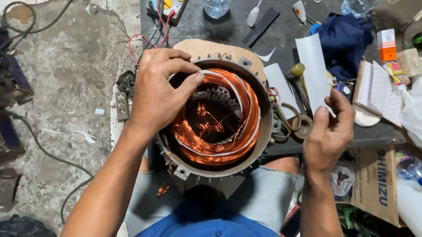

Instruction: Securing insulation paper into the slots of an electric motor stator using scissors and a wooden tool.

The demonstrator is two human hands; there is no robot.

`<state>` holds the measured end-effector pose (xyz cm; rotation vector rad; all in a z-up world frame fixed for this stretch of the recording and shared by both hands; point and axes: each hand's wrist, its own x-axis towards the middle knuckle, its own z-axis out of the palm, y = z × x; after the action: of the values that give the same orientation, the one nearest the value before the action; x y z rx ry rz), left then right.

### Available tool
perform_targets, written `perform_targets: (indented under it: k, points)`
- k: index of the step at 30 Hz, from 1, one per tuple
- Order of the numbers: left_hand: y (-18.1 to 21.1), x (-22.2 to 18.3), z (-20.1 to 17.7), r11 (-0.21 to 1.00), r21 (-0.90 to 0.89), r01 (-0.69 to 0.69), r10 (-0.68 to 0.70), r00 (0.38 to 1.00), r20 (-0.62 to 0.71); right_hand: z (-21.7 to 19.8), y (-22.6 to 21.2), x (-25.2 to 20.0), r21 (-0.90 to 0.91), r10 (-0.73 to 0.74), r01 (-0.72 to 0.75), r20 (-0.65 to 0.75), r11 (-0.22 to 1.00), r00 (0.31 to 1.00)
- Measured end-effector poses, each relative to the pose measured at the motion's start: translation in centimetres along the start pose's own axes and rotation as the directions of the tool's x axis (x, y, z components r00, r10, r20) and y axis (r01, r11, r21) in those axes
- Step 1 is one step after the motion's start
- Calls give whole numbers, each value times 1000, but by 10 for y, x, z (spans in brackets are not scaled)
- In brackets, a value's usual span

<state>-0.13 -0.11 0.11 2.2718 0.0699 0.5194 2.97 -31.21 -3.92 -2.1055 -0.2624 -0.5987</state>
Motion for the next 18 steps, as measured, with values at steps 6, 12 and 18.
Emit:
perform_targets:
  k: [6,12,18]
  points:
    - [-4,0,1,997,13,-77,77,997,-3,-6,64,-4,-243,207,-141,272,960,940]
    - [-3,3,2,998,27,-61,60,998,29,26,115,-56,-401,230,-20,484,916,844]
    - [0,5,2,993,78,-92,87,994,63,46,118,-91,-505,137,185,534,843,834]
